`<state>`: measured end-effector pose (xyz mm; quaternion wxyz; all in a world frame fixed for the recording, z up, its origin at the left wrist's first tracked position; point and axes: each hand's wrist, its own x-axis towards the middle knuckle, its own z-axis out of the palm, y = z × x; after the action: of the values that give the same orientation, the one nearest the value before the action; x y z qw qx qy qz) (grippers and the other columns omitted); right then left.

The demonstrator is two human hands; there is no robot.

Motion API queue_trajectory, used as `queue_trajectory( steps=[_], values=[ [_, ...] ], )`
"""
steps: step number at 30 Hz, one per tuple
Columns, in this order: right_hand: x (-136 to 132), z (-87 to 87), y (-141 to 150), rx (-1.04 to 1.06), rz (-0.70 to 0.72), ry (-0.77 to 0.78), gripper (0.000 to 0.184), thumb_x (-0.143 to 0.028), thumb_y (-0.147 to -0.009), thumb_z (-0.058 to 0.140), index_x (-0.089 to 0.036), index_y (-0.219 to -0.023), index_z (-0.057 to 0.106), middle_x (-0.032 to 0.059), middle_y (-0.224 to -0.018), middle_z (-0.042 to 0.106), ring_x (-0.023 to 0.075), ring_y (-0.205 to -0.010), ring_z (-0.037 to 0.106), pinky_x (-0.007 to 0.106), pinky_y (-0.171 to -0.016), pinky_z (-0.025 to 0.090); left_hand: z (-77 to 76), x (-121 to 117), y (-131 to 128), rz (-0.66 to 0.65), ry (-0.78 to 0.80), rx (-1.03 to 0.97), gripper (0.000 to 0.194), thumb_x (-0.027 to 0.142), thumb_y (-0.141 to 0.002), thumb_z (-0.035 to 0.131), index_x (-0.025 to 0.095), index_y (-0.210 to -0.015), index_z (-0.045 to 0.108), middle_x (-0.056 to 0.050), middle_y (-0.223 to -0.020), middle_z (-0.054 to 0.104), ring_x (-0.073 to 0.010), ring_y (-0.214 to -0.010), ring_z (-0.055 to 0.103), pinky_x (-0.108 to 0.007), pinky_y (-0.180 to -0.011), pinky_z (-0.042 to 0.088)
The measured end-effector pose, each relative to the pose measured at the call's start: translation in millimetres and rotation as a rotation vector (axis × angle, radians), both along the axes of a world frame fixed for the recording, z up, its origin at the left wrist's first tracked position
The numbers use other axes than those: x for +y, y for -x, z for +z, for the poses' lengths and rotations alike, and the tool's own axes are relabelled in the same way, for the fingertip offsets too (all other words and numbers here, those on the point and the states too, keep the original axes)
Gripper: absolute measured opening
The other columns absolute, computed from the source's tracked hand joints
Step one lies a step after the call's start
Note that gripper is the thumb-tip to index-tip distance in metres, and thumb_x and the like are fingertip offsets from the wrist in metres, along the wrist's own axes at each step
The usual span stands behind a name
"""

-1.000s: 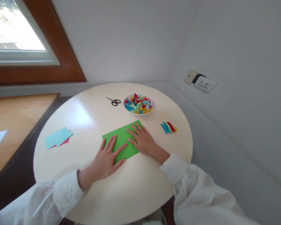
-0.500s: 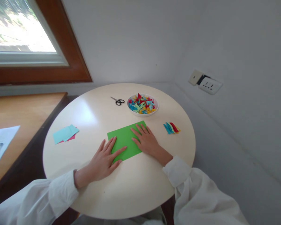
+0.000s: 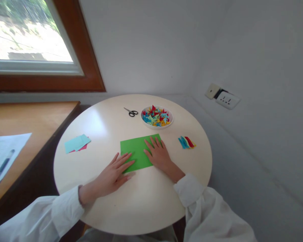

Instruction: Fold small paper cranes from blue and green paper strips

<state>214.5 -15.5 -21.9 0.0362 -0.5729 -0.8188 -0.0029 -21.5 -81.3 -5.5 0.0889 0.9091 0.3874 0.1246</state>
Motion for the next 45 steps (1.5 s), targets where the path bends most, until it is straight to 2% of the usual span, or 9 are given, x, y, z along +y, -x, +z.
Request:
queue_trajectory(
  steps=[6, 9, 12, 14, 18, 24, 36, 42, 45],
  values=[
    [-3, -1.1, 0, 0.1, 0.015, -0.048, 0.049, -0.04, -0.093, 0.031, -0.021, -0.138, 0.038, 0.0116, -0.145, 0.035, 0.0263, -0.136, 0.026, 0.049, -0.108, 0.024, 0.5, 6, -11, -0.014, 0.035, 0.002, 0.044, 0.034, -0.089, 0.047, 0.016, -0.128, 0.047, -0.016, -0.138, 0.044, -0.0273, -0.13, 0.038, -0.053, -0.108, 0.025],
    [-14, 2.6, 0, 0.182, 0.169, -0.042, 0.049, -0.038, -0.091, 0.037, -0.016, -0.135, 0.041, 0.0139, -0.142, 0.039, 0.025, -0.134, 0.03, 0.049, -0.107, 0.027, -2.7, 7, -11, -0.012, 0.004, -0.017, 0.037, 0.031, -0.089, 0.046, 0.014, -0.121, 0.054, -0.016, -0.128, 0.054, -0.0273, -0.123, 0.046, -0.05, -0.105, 0.033],
    [-31, 5.9, 5, 0.208, 0.353, -0.008, 0.052, -0.042, -0.085, 0.049, -0.021, -0.133, 0.045, 0.0122, -0.14, 0.043, 0.0257, -0.131, 0.036, 0.05, -0.106, 0.029, -4.3, 8, -9, -0.029, -0.075, -0.057, 0.029, 0.025, -0.092, 0.039, 0.014, -0.108, 0.06, -0.014, -0.115, 0.063, -0.0249, -0.113, 0.055, -0.047, -0.101, 0.037],
    [-41, 6.1, 8, 0.218, 0.406, -0.006, 0.053, -0.044, -0.081, 0.055, -0.022, -0.129, 0.049, 0.013, -0.136, 0.047, 0.0277, -0.129, 0.038, 0.053, -0.105, 0.029, -3.3, 9, -8, -0.036, -0.1, -0.081, 0.031, 0.02, -0.093, 0.034, 0.014, -0.102, 0.063, -0.012, -0.107, 0.066, -0.023, -0.107, 0.058, -0.045, -0.098, 0.04],
    [-51, 3.1, 13, 0.238, 0.411, -0.031, 0.045, -0.043, -0.082, 0.057, -0.021, -0.121, 0.056, 0.0113, -0.129, 0.056, 0.0282, -0.124, 0.045, 0.054, -0.103, 0.033, 2.3, 7, -6, -0.031, -0.04, -0.122, 0.027, 0.024, -0.092, 0.039, 0.015, -0.106, 0.061, -0.009, -0.102, 0.068, -0.0207, -0.099, 0.06, -0.041, -0.094, 0.044],
    [-54, -0.9, 13, 0.201, 0.475, -0.122, 0.037, -0.037, -0.085, 0.054, -0.016, -0.116, 0.06, 0.0121, -0.122, 0.061, 0.0292, -0.117, 0.052, 0.055, -0.099, 0.04, 4.1, 4, 2, -0.023, 0.025, -0.15, 0.038, 0.037, -0.084, 0.055, 0.015, -0.116, 0.057, -0.013, -0.116, 0.06, -0.0244, -0.109, 0.053, -0.04, -0.094, 0.044],
    [-46, 5.8, 15, 0.218, 0.44, -0.156, 0.037, -0.037, -0.085, 0.054, -0.02, -0.118, 0.059, 0.0086, -0.117, 0.064, 0.0249, -0.111, 0.058, 0.047, -0.096, 0.045, 6.9, 10, 15, -0.142, 0.05, -0.141, 0.039, 0.018, -0.084, 0.047, 0.017, -0.123, 0.051, -0.012, -0.121, 0.056, -0.0216, -0.111, 0.052, -0.036, -0.096, 0.043],
    [-32, 12.0, 14, 0.247, 0.397, -0.178, 0.033, -0.035, -0.087, 0.051, -0.021, -0.115, 0.061, 0.0083, -0.111, 0.067, 0.0225, -0.105, 0.061, 0.042, -0.094, 0.046, 5.3, 20, 16, -0.103, 0.014, -0.169, 0.06, 0.003, -0.07, 0.043, 0.021, -0.128, 0.046, -0.008, -0.123, 0.057, -0.0205, -0.114, 0.051, -0.038, -0.098, 0.041],
    [-25, 15.3, 13, 0.251, 0.391, -0.161, 0.033, -0.036, -0.087, 0.051, -0.02, -0.113, 0.062, 0.0083, -0.109, 0.068, 0.0224, -0.101, 0.062, 0.04, -0.09, 0.048, 2.1, 30, 17, -0.103, -0.044, -0.173, 0.054, 0.004, -0.073, 0.043, 0.019, -0.125, 0.05, -0.007, -0.121, 0.06, -0.0192, -0.111, 0.053, -0.038, -0.1, 0.038]
  ],
)
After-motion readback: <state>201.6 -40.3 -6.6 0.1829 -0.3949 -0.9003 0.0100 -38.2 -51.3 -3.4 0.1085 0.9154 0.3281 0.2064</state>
